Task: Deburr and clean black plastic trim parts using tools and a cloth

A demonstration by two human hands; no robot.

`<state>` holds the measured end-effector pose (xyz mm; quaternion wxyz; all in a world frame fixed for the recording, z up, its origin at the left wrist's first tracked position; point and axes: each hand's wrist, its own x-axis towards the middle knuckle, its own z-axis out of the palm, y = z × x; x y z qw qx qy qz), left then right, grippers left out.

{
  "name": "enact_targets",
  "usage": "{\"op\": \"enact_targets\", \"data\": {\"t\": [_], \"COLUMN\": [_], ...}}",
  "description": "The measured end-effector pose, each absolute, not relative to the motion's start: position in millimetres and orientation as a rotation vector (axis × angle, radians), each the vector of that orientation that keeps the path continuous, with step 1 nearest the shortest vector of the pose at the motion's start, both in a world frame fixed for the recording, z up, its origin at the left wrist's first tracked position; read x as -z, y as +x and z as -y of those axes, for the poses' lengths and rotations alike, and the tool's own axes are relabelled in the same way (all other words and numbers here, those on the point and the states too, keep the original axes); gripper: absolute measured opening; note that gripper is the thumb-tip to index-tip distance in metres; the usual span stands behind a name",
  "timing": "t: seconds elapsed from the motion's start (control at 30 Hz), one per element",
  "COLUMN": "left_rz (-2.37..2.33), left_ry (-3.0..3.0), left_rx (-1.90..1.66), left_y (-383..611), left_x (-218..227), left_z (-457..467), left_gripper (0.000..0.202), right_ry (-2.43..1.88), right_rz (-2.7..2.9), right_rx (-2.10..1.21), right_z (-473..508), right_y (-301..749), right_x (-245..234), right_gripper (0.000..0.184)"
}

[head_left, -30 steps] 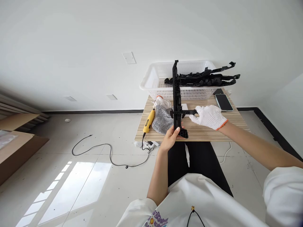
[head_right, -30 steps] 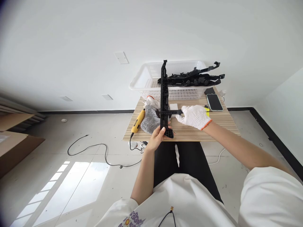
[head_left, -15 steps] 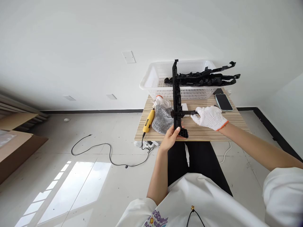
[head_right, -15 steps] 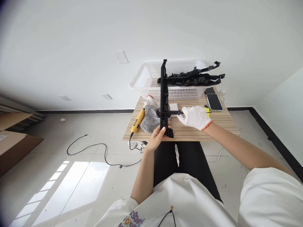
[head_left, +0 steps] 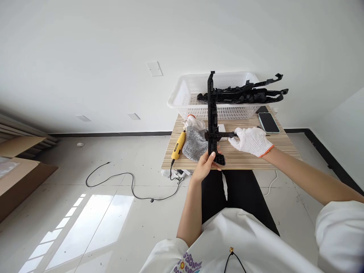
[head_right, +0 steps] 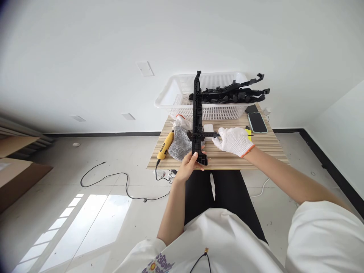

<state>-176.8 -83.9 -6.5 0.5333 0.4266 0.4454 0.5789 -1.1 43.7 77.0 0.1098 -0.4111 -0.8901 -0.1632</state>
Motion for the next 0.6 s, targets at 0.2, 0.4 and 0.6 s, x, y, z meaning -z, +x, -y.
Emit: {"op": "enact_targets", "data": {"t": [0.2,0.4,0.6], "left_rz": [-1.098,-1.005,-1.052], "left_ry": [1.024,1.166,1.051], "left_rx": [-1.399,-1.42,-1.388], "left_y": [-177.3,-183.9,-178.7], "left_x": [9.5,15.9,9.9], "left_z": [84.1,84.1,81.8], "left_gripper": [0.06,0.068,0.062], "right_ry": [-1.213,-1.227,-1.175], "right_rz": [2.585,2.527,2.644], "right_rx": [0.483,0.488,0.462], "right_z": [-42.0,-40.9,-25.1], "right_y": [-2.8,-2.6,-1.9], "right_x": [-75.3,-71.9,-76.3], "right_gripper": [0.071,0.063,0.05]}}
